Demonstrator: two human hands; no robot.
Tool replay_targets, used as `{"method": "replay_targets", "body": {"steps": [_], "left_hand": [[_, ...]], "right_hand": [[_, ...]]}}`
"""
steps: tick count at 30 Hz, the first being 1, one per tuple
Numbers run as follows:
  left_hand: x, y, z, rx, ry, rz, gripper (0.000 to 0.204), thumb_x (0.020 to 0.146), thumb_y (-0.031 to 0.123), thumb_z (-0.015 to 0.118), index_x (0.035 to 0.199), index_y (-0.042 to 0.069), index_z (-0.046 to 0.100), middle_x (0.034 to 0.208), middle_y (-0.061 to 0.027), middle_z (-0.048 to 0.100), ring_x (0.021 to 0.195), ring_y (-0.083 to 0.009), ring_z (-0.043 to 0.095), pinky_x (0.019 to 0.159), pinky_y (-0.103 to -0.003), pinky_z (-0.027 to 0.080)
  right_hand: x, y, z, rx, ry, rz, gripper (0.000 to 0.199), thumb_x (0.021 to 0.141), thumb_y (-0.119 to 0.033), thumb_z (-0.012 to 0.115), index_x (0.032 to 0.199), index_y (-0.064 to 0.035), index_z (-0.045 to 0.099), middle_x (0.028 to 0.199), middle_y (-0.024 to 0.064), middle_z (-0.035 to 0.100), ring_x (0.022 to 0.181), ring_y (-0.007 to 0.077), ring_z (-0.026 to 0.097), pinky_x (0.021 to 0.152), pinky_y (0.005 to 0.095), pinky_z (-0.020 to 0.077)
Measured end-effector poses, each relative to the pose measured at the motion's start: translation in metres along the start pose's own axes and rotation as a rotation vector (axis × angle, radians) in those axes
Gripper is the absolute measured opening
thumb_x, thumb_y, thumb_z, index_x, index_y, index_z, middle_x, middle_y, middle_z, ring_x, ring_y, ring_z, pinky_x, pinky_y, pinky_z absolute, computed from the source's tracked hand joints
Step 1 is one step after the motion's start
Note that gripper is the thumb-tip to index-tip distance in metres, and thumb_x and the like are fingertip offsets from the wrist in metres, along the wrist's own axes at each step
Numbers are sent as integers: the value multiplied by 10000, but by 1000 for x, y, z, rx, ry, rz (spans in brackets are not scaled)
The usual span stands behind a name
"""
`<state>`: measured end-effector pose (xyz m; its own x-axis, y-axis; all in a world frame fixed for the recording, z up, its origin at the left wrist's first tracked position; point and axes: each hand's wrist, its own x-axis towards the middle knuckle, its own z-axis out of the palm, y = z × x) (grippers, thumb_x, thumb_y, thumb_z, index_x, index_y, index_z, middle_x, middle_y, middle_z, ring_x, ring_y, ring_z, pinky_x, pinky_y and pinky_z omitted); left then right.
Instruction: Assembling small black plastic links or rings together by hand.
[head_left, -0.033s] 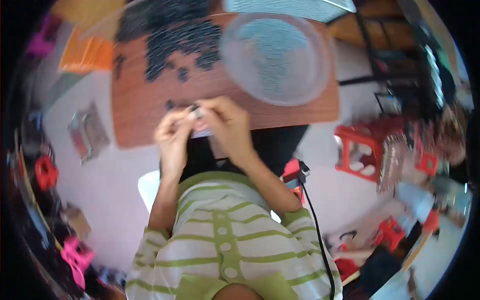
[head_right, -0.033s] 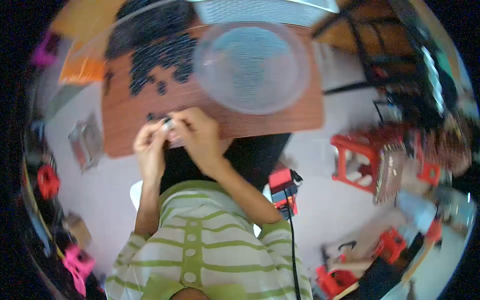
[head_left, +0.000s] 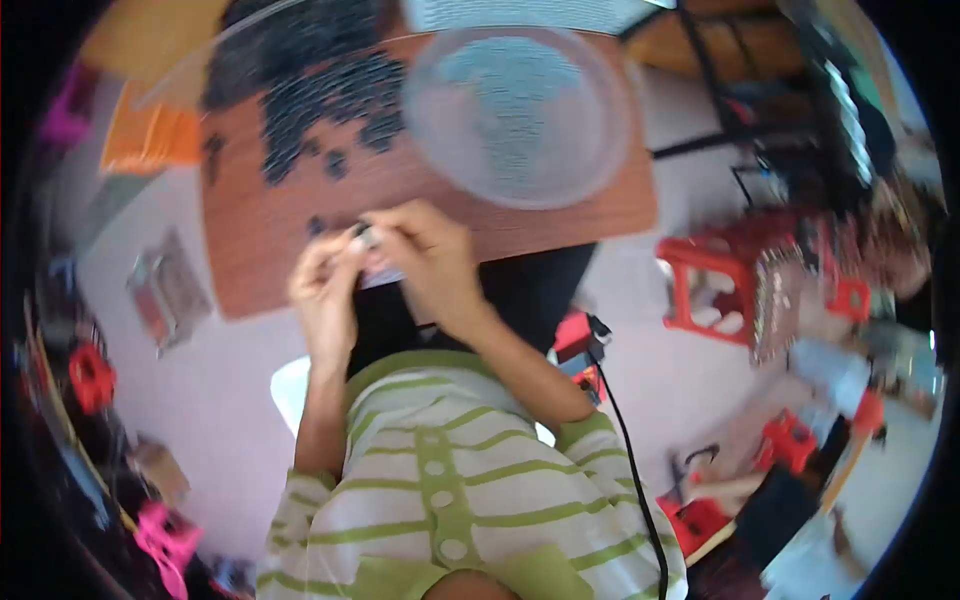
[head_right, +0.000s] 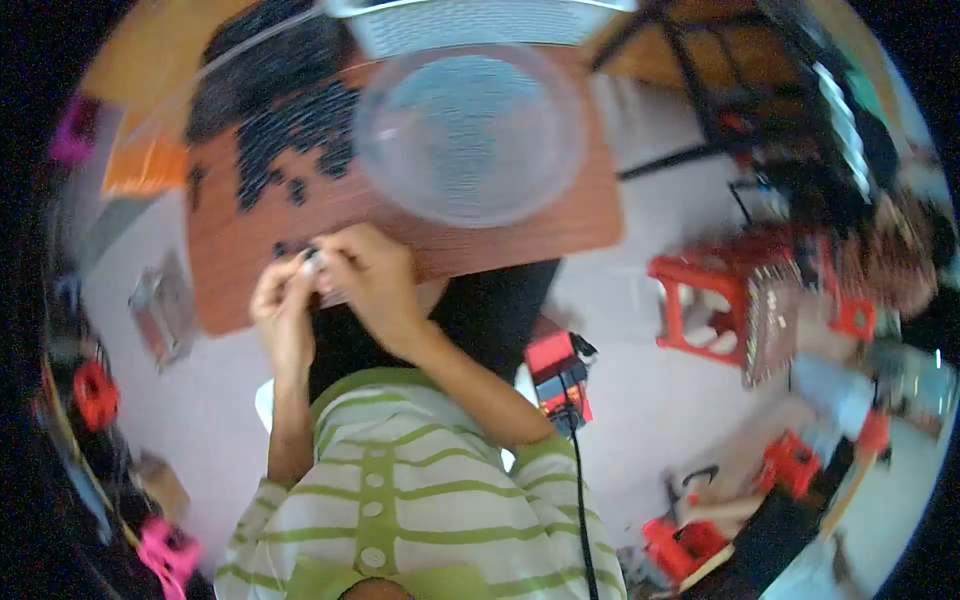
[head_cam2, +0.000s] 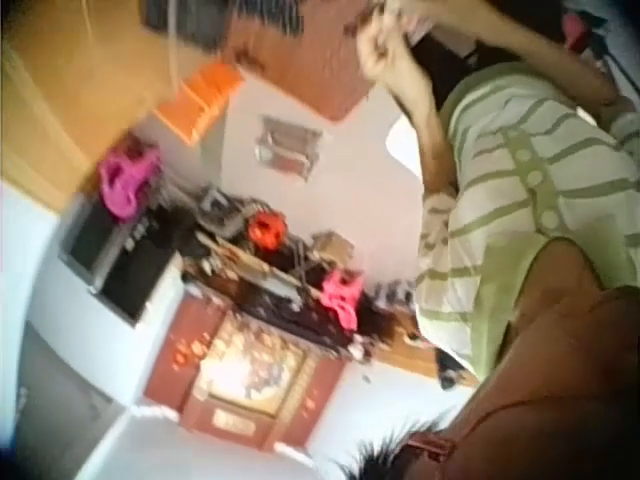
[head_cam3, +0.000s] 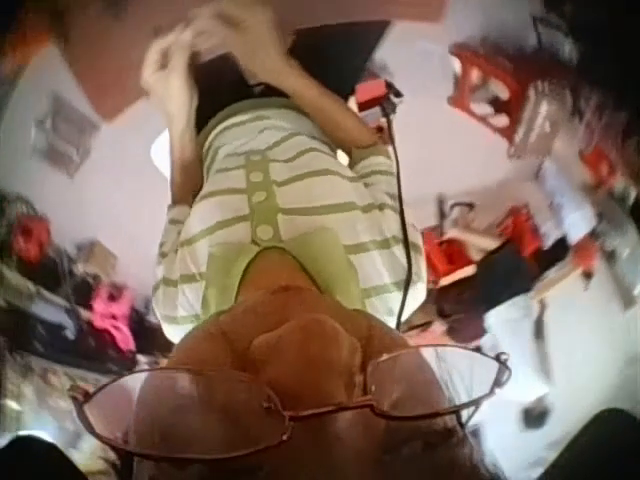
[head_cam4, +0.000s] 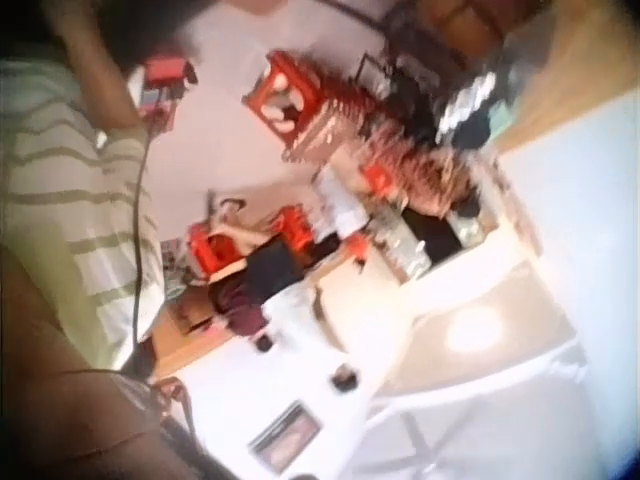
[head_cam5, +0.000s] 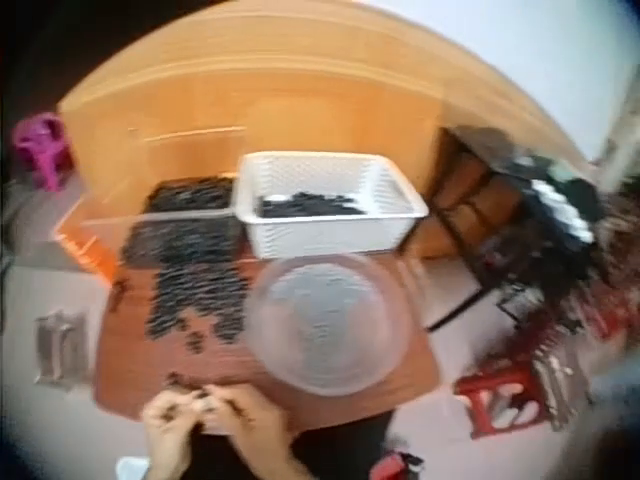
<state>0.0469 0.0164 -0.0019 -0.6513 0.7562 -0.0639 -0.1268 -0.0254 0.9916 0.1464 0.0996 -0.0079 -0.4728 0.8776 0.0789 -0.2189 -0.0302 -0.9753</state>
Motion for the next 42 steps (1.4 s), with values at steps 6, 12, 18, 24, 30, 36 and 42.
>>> {"method": "replay_targets", "body": {"steps": [6, 12, 18, 24, 30, 36, 42], "left_hand": [[1, -15, 0, -84, -43, -54, 71, 917, 57, 587, 941, 10, 635, 915, -36, 631, 805, -73, 564, 717, -209, 459], [0, -6, 6, 3, -137, -35, 56, 916, 78, 605, 951, 40, 586, 817, -13, 579, 741, -80, 527, 663, -208, 435], [10, -2, 9, 38, -402, -102, 73, 922, 105, 602, 916, 34, 584, 769, -28, 580, 676, -78, 533, 606, -202, 437], [7, 4, 22, 111, -370, -74, 138, 942, 164, 583, 889, 37, 574, 723, -31, 597, 640, -66, 555, 595, -197, 472], [7, 3, 16, 99, -329, -139, 182, 947, 188, 578, 830, 50, 555, 690, -19, 562, 616, -63, 520, 576, -193, 439], [6, 2, 26, -23, -267, -164, 199, 938, 224, 592, 830, 62, 547, 671, 5, 483, 590, -65, 417, 543, -201, 345], [11, -2, 18, -105, -268, -208, 169, 919, 214, 609, 874, 59, 558, 690, 4, 495, 613, -73, 435, 576, -223, 361]], "right_hand": [[-5, -3, -16, -216, 77, -242, 121, 804, -101, 627, 860, 5, 644, 786, 103, 594, 705, 221, 588, 611, 331, 468], [-16, -6, -20, -234, 104, -332, 96, 843, -82, 577, 859, 12, 589, 800, 130, 504, 714, 316, 559, 623, 394, 445], [-28, -5, -34, -252, 124, -309, 125, 868, -111, 552, 868, 14, 551, 826, 129, 479, 750, 298, 534, 652, 383, 430], [-29, -12, -44, -305, 110, -372, 124, 875, -106, 548, 859, 17, 543, 828, 116, 456, 745, 280, 512, 652, 381, 420], [-31, -26, -45, -260, 49, -431, 124, 825, -72, 587, 875, 31, 540, 811, 113, 473, 717, 247, 529, 623, 344, 433], [-33, -29, -45, -102, 38, -275, 222, 768, -122, 649, 893, 27, 544, 806, 95, 481, 701, 201, 542, 602, 325, 448], [-29, -30, -48, -182, -12, -364, 242, 767, -142, 658, 903, 13, 532, 797, 95, 451, 716, 231, 502, 620, 347, 426]]}}
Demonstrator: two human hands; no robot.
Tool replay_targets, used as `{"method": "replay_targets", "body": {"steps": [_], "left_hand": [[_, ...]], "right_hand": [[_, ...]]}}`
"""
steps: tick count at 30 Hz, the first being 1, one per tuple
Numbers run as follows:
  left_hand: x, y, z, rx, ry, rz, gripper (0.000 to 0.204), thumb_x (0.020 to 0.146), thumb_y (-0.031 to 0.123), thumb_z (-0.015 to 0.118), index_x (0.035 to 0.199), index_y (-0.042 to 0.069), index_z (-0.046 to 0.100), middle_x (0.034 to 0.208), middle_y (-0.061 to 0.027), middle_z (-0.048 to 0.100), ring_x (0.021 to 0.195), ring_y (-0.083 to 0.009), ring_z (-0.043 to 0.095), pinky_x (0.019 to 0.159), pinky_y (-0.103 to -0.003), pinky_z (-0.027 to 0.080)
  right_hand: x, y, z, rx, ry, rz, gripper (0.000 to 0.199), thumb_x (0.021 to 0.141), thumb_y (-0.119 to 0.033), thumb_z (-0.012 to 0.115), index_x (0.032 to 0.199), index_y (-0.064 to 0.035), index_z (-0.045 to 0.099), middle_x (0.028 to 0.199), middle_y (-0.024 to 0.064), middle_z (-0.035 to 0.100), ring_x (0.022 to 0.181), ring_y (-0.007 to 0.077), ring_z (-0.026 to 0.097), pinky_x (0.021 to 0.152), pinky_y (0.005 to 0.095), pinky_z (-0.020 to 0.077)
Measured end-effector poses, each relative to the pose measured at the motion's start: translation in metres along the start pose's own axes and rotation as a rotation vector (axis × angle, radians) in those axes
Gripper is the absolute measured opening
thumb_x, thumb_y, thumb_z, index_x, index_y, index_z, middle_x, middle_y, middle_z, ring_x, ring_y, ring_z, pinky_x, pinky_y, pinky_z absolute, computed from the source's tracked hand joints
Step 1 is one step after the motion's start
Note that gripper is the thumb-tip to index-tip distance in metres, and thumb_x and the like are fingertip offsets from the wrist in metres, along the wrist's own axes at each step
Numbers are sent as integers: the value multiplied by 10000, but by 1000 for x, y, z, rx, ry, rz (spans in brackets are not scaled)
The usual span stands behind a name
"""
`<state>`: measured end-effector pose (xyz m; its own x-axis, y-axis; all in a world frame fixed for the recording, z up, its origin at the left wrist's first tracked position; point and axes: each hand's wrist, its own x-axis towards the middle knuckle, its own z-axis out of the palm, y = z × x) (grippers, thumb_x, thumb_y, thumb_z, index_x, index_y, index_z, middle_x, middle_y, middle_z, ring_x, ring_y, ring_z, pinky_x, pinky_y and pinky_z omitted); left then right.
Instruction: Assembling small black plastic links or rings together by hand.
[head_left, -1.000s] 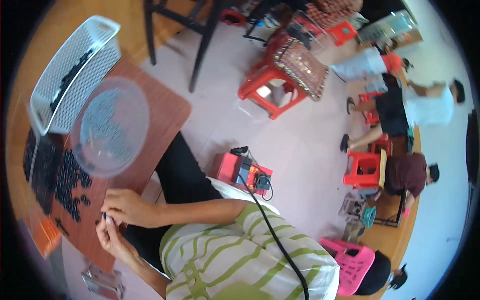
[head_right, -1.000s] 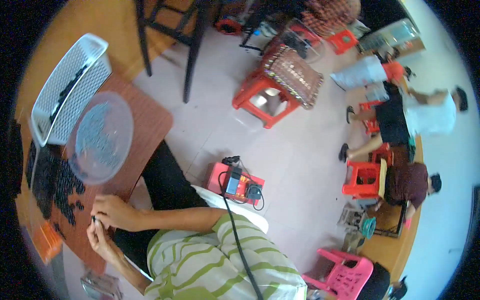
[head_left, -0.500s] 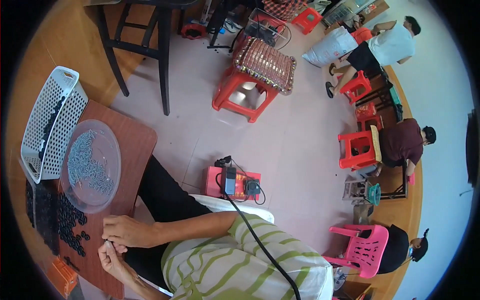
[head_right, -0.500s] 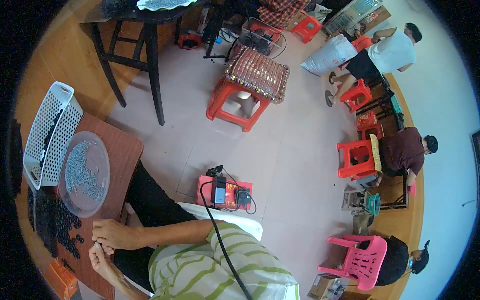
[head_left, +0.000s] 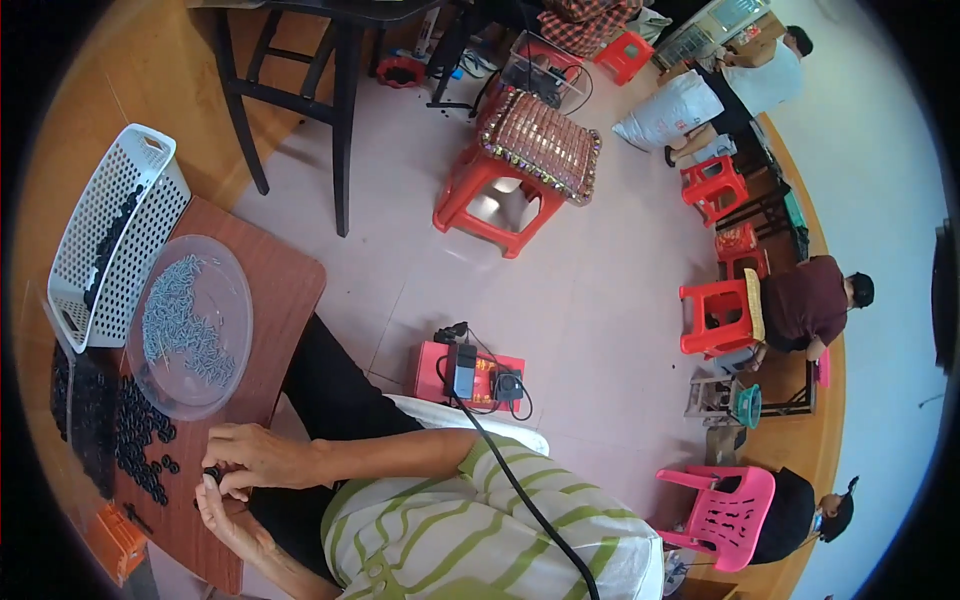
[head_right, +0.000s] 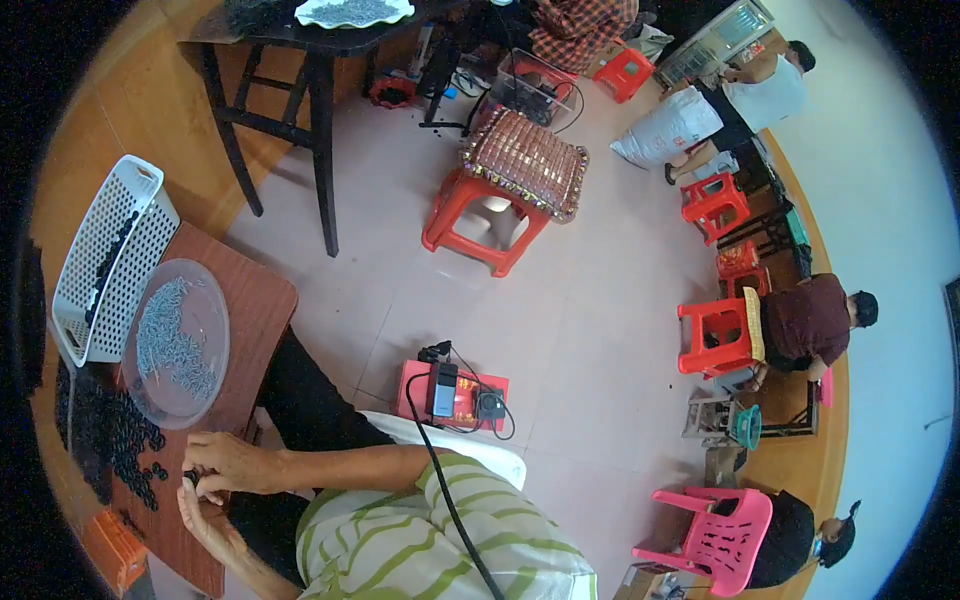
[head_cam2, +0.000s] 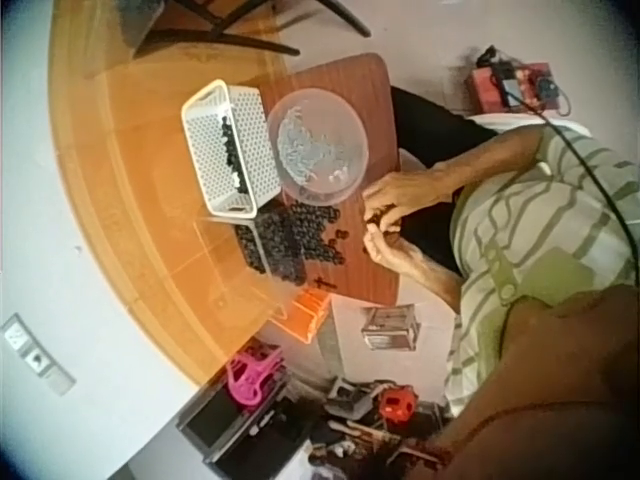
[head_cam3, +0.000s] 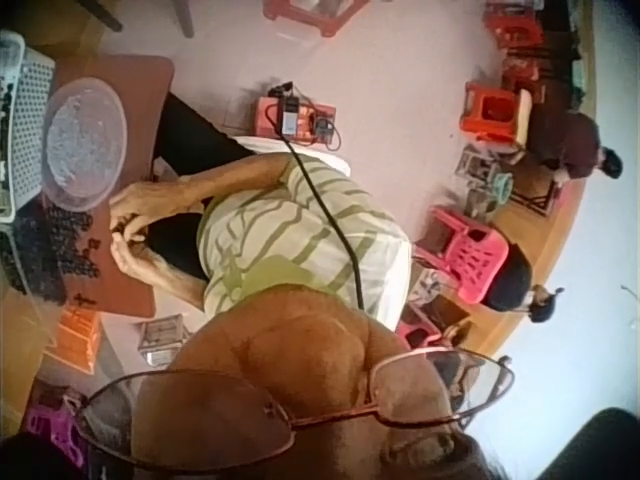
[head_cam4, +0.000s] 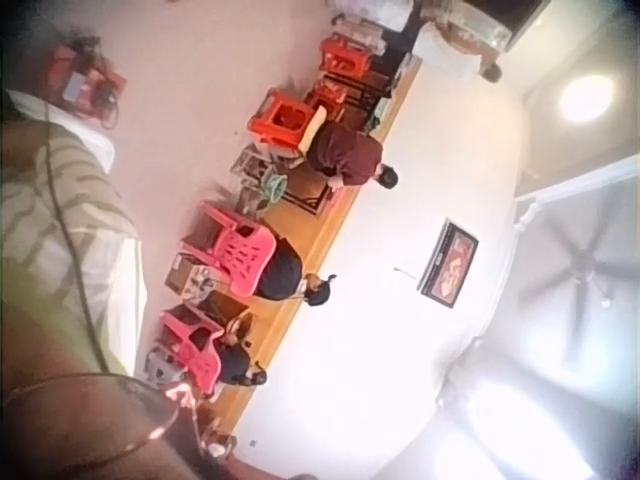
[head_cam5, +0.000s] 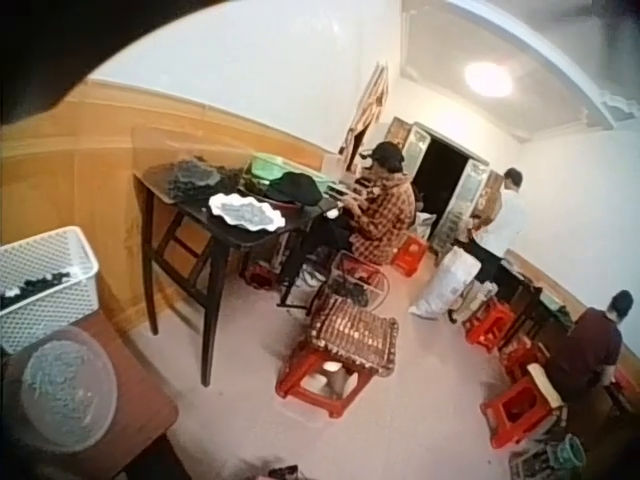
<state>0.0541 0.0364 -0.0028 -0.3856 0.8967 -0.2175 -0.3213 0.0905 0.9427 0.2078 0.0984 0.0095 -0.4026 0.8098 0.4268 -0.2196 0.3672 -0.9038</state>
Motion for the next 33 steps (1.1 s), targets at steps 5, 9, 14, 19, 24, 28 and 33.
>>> {"method": "replay_targets", "body": {"steps": [5, 9, 14, 19, 24, 28, 33], "left_hand": [[-12, -11, -7, -65, 155, 56, 284, 917, 214, 604, 1121, 23, 552, 992, -80, 577, 867, -139, 560, 736, -255, 469], [-1, -8, -26, -402, -60, -219, 419, 927, 228, 587, 1272, 16, 479, 1172, -104, 528, 1042, -176, 542, 861, -271, 469], [-22, 8, 11, -279, -44, 19, 501, 957, 264, 536, 1360, 2, 394, 1266, -111, 469, 1132, -211, 513, 978, -317, 441], [-17, -5, -3, -183, 13, 54, 480, 965, 280, 522, 1346, 11, 409, 1235, -143, 498, 1105, -220, 543, 977, -324, 457], [-22, -6, 0, -106, 54, 148, 435, 968, 281, 518, 1303, 14, 444, 1192, -152, 534, 1050, -220, 577, 941, -308, 484], [-21, -9, -5, -103, 92, 184, 384, 971, 261, 517, 1261, 15, 467, 1174, -152, 548, 1057, -223, 574, 933, -314, 488], [-23, -7, -2, -110, 153, 208, 404, 983, 248, 498, 1305, 14, 434, 1141, -139, 564, 1002, -163, 572, 839, -263, 485]], "right_hand": [[7, 2, 4, -161, 41, -244, 241, 781, -179, 667, 834, 9, 526, 797, 98, 438, 704, 248, 492, 607, 361, 408], [10, -2, 6, -190, 27, -404, 256, 789, -201, 664, 842, 5, 520, 779, 101, 422, 703, 256, 470, 606, 368, 397], [5, -9, 10, 99, -23, -11, 262, 803, -196, 669, 829, 17, 518, 759, 92, 464, 667, 211, 490, 590, 341, 402], [5, -16, 7, 111, -30, 59, 247, 850, -203, 659, 875, 8, 532, 764, 71, 489, 641, 160, 507, 567, 306, 408], [5, -19, 11, 191, -44, 100, 250, 860, -210, 651, 884, 8, 533, 759, 63, 495, 622, 141, 501, 546, 297, 400], [4, -14, 21, 198, -15, 60, 236, 872, -205, 636, 891, 6, 533, 758, 56, 488, 624, 129, 490, 544, 298, 392], [6, -21, 27, 248, -19, 91, 245, 874, -210, 637, 888, 7, 523, 751, 48, 476, 623, 125, 477, 542, 302, 386]]}}
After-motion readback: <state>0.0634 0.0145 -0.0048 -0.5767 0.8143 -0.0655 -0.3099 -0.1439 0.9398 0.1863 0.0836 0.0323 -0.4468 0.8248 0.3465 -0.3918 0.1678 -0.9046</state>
